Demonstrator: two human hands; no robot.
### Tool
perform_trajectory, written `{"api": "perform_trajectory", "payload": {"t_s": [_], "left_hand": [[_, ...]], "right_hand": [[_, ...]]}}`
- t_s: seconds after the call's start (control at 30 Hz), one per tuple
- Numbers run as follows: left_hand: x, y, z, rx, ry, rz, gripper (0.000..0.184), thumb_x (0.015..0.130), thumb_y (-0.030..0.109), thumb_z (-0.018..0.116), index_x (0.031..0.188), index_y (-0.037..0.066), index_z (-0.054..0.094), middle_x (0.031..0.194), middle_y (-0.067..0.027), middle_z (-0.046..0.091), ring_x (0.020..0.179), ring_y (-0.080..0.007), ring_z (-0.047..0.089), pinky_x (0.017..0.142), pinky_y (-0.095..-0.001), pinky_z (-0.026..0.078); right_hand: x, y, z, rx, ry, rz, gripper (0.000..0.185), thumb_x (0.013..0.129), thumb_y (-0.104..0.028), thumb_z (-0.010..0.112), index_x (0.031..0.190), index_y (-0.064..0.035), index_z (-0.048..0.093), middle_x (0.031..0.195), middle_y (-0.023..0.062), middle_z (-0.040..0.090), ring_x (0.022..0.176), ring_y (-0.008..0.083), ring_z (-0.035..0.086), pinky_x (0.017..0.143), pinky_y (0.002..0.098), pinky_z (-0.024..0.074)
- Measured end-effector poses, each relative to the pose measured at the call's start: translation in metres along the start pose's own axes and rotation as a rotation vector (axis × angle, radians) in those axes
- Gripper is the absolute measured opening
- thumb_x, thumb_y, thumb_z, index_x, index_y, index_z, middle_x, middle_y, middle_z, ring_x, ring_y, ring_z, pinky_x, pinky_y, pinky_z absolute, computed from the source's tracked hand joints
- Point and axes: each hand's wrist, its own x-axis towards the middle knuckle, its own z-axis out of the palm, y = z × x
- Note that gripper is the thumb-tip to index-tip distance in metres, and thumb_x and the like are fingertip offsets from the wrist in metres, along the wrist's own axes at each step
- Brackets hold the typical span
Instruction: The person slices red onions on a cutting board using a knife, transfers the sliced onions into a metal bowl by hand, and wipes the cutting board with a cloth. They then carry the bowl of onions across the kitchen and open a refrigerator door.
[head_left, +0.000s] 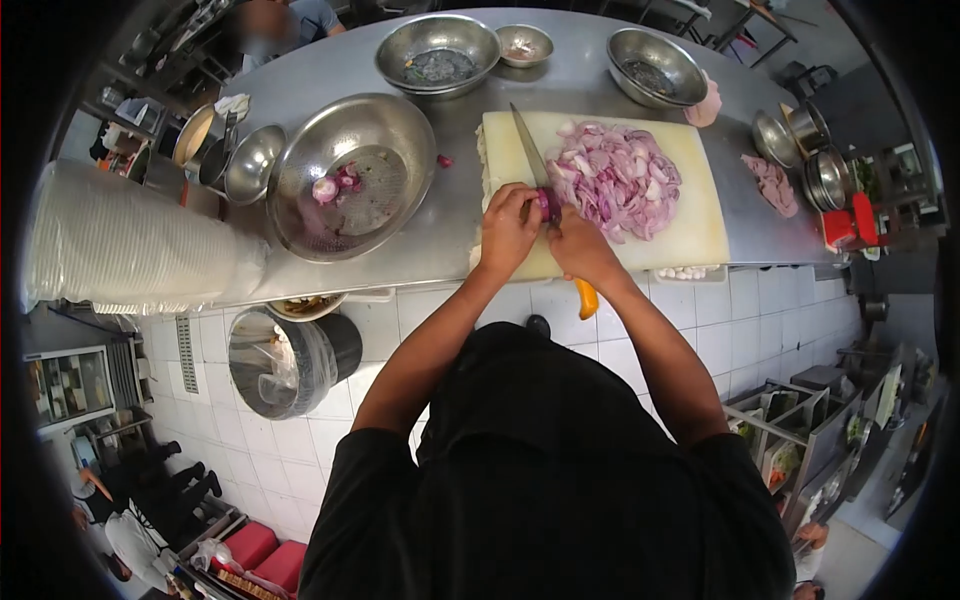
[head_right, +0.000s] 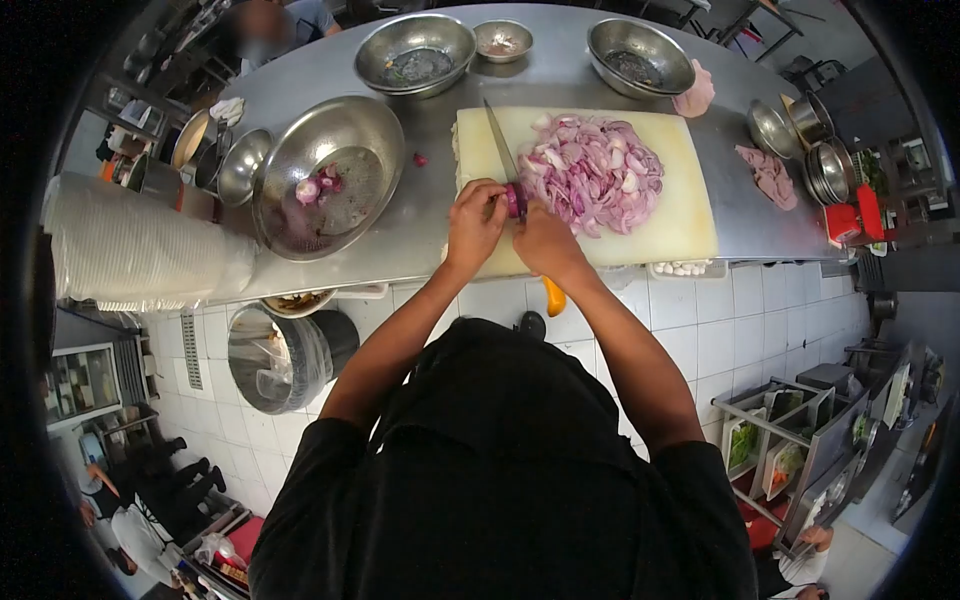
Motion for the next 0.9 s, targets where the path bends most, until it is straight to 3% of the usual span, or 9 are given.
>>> {"api": "perform_trajectory", "payload": {"t_s": [0.07,0.17,0.27,0.37,0.47,0.57,0.9], "left_hand": [[0.002,-0.001,0.0,0.013,-0.002,0.038,0.015,0.087,0.001,0.066,0.101,-0.002,0.069,0.102,-0.0143,0.069,0.093,-0.0306,0.068,0.082,-0.0367,0.056],[0.025,0.003,-0.014,0.048,-0.194,0.336,0.02,0.083,0.001,0.065,0.102,-0.001,0.07,0.102,-0.0144,0.068,0.096,-0.0345,0.064,0.09,-0.0409,0.052],[0.038,-0.002,-0.028,0.147,-0.477,0.179,0.02,0.087,0.006,0.065,0.104,-0.002,0.073,0.104,-0.0145,0.07,0.094,-0.0293,0.068,0.081,-0.0371,0.056],[0.036,0.014,-0.036,0.261,-0.456,-0.126,0.019,0.086,0.01,0.068,0.098,-0.003,0.075,0.092,-0.0146,0.073,0.081,-0.0283,0.071,0.076,-0.0352,0.057],[0.022,0.028,-0.029,0.091,-0.272,-0.422,0.02,0.085,0.014,0.067,0.096,-0.001,0.076,0.085,-0.0199,0.073,0.078,-0.0335,0.071,0.077,-0.0365,0.056],[0.01,0.02,-0.009,-0.007,-0.153,-0.501,0.019,0.082,0.013,0.068,0.093,-0.001,0.076,0.076,-0.0202,0.072,0.065,-0.0322,0.07,0.068,-0.0362,0.056],[0.012,0.025,0.002,-0.089,-0.068,-0.535,0.019,0.081,0.014,0.07,0.088,-0.002,0.076,0.07,-0.0165,0.071,0.061,-0.0217,0.069,0.066,-0.0329,0.055]], "right_hand": [[0.0,0.002,-0.012,0.009,-0.012,0.024,0.03,0.091,-0.016,0.052,0.111,0.0067,0.05,0.078,0.0296,0.067,0.067,0.0431,0.069,0.071,0.0504,0.0558],[0.0,0.015,-0.019,-0.024,-0.004,0.042,0.032,0.092,-0.018,0.053,0.112,0.0068,0.051,0.081,0.0295,0.068,0.074,0.044,0.069,0.075,0.0518,0.0547],[0.006,0.029,-0.012,-0.109,0.091,-0.089,0.034,0.092,-0.018,0.053,0.114,0.0075,0.052,0.08,0.0291,0.068,0.071,0.0427,0.069,0.073,0.0508,0.0551],[0.005,0.027,-0.015,-0.099,0.087,-0.088,0.036,0.091,-0.018,0.053,0.115,0.0092,0.052,0.08,0.0296,0.067,0.067,0.0416,0.069,0.071,0.0492,0.0554],[-0.007,0.005,-0.026,0.008,0.002,-0.032,0.037,0.092,-0.017,0.052,0.115,0.0111,0.051,0.079,0.0295,0.067,0.06,0.0382,0.069,0.066,0.047,0.0562],[-0.011,-0.006,-0.031,0.03,-0.083,0.052,0.036,0.093,-0.017,0.05,0.113,0.0127,0.05,0.077,0.0288,0.067,0.056,0.0352,0.068,0.06,0.0451,0.0565],[-0.014,-0.015,-0.03,0.052,-0.106,0.06,0.033,0.093,-0.012,0.048,0.112,0.0141,0.048,0.076,0.0285,0.067,0.052,0.0338,0.067,0.053,0.0435,0.0562]]}}
